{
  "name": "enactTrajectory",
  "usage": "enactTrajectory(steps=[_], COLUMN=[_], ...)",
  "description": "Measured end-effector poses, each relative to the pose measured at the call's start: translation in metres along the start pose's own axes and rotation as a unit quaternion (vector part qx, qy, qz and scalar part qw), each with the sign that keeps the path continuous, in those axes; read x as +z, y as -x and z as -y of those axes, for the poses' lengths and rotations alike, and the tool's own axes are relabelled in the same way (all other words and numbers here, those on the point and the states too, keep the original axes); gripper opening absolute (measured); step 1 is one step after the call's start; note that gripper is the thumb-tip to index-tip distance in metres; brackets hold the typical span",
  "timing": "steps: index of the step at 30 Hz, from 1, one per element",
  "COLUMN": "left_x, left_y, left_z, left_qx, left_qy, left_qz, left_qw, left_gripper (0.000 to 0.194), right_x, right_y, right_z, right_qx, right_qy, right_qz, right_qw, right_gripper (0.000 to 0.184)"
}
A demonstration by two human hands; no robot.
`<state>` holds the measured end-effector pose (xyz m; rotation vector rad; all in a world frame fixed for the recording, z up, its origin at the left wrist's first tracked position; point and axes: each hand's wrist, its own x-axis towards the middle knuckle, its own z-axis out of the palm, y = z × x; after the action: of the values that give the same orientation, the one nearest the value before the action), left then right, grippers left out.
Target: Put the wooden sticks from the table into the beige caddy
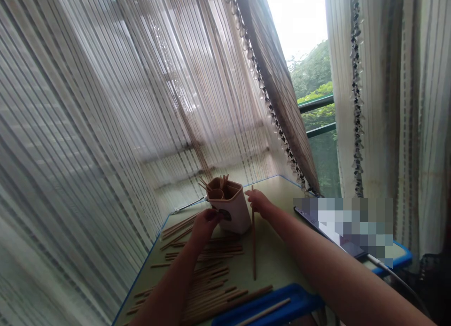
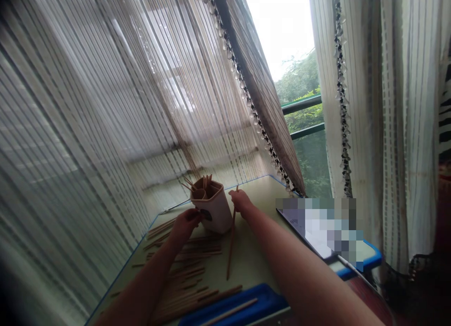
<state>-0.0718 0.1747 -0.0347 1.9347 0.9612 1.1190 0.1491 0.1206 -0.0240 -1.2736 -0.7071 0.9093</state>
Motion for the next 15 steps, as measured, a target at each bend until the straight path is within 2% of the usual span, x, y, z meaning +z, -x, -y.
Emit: enactTrajectory(steps=[4,7,15], left_x=[0.0,0.0,0.0], left_y=[0.002,0.002,0.007], left_z=[-0.004,-0.005,-0.013], left_qx=[-0.001,0.0,0.045], left_qy=[0.004,-0.001,-0.066], left_qz=[0.003,0.006,0.024], left_qw=[1.0,1.0,0.996], left_gripper=[0.034,0.034,0.032], right_x=[0.001,0.001,0.0], right_y=[-0.003,-0.008,-0.014], right_z=[-0.009,-0.012,-0.015], right_qx=[-0.059,-0.111,-0.148], right_qy=[0.146,0.229,0.296], right_qz=[0.03,0.024,0.02], right_qw=[0.987,0.967,0.943], right_gripper=[0.016,0.019,0.027])
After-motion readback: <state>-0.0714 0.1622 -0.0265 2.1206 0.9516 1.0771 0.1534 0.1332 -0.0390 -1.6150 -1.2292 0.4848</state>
